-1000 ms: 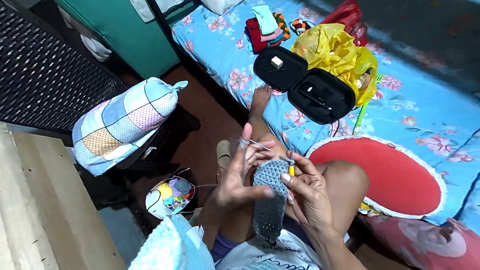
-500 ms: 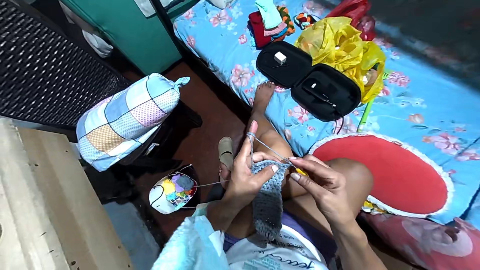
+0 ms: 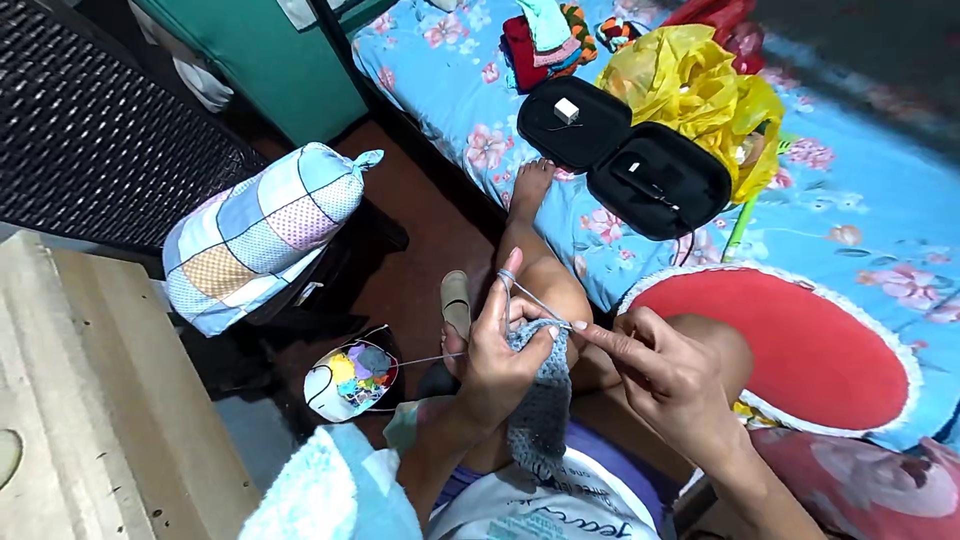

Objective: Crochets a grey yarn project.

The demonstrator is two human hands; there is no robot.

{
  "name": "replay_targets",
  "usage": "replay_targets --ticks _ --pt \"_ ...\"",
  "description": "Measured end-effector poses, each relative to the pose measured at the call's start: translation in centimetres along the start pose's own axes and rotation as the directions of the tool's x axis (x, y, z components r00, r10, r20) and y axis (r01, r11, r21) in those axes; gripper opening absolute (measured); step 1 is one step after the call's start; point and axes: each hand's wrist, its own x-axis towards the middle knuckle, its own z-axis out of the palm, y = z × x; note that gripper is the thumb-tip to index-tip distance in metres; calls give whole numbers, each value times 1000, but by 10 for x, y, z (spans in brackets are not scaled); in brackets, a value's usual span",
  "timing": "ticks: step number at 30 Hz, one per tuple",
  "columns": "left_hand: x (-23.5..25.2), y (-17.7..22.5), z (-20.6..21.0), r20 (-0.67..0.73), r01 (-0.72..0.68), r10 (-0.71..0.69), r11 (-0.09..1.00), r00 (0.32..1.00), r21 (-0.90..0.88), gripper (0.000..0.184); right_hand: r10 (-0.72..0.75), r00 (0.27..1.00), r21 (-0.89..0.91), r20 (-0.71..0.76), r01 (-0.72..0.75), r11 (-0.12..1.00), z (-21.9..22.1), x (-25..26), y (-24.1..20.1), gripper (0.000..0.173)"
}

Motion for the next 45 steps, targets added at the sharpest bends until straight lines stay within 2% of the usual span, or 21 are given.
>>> replay_targets --ticks 5,8,10,11,13,15,17,19,21,23,24,25,27,29,34,36,39,40,41,42,45 --pt "-10 -9 9 -58 -153 177 946 983 285 75 6 997 -190 -75 -20 982 9 -8 -20 35" --pt "-15 -15 12 -79 -218 263 907 962 361 75 76 993 -196 -93 -93 976 15 -14 -31 38" --pt "-15 -14 14 -110 -211 253 931 961 299 78 157 985 -55 -74 -161 985 18 -13 -36 40" --pt "-15 -13 14 -109 -200 231 949 967 243 81 214 976 98 -40 -209 973 20 -12 -36 41" --pt "-15 -10 13 -69 -149 156 983 985 105 85 312 949 496 42 -291 818 24 -9 -31 43" --pt "-11 -6 9 -27 -90 89 996 996 -19 87 340 939 696 40 -270 665 29 -4 -27 47" --pt "-6 -2 2 16 -34 35 997 999 -65 88 254 965 538 -60 -183 823 31 -6 -21 42" --pt "-1 -1 -5 50 -24 26 999 998 -43 86 100 984 153 -151 -76 985 26 -7 -17 37" --pt "2 -2 -10 71 -15 16 1000 997 -12 82 7 989 -79 -146 -19 997 16 -5 -16 37" --pt "4 -3 -11 88 -7 7 1000 996 1 76 32 996 -45 -83 -36 998 6 -4 -15 39" --pt "4 -3 -11 94 -14 13 1000 995 3 73 96 995 78 -33 -94 993 1 -3 -11 41" --pt "4 -4 -10 95 -29 28 1000 995 3 70 175 984 257 37 -179 950 -3 -3 -7 42" --pt "2 -8 -8 96 -91 86 995 992 48 63 298 934 584 198 -357 729 -8 2 0 47" --pt "-1 -11 -4 91 -170 161 980 983 105 59 340 890 696 302 -450 559 -7 6 1 48" --pt "-10 -22 5 132 -402 380 853 915 332 52 330 914 642 236 -402 653 4 10 -15 36" --pt "-16 -27 8 117 -434 421 835 900 338 47 328 912 696 246 -402 595 6 16 -18 37" --pt "-16 -25 13 13 -405 407 906 913 121 51 294 894 887 337 -406 218 10 20 -16 46" --pt "-15 -23 14 -10 -371 371 928 928 15 54 274 904 916 329 -376 140 14 18 -14 47" --pt "-13 -22 15 -25 -345 344 937 939 -58 57 274 918 931 287 -335 145 18 14 -15 46" --pt "-12 -21 15 -35 -333 331 940 943 -75 58 293 932 928 213 -287 238 22 10 -15 45" --pt "-10 -16 15 -40 -310 309 951 950 -12 55 297 953 716 -67 -161 679 28 -2 -17 34"
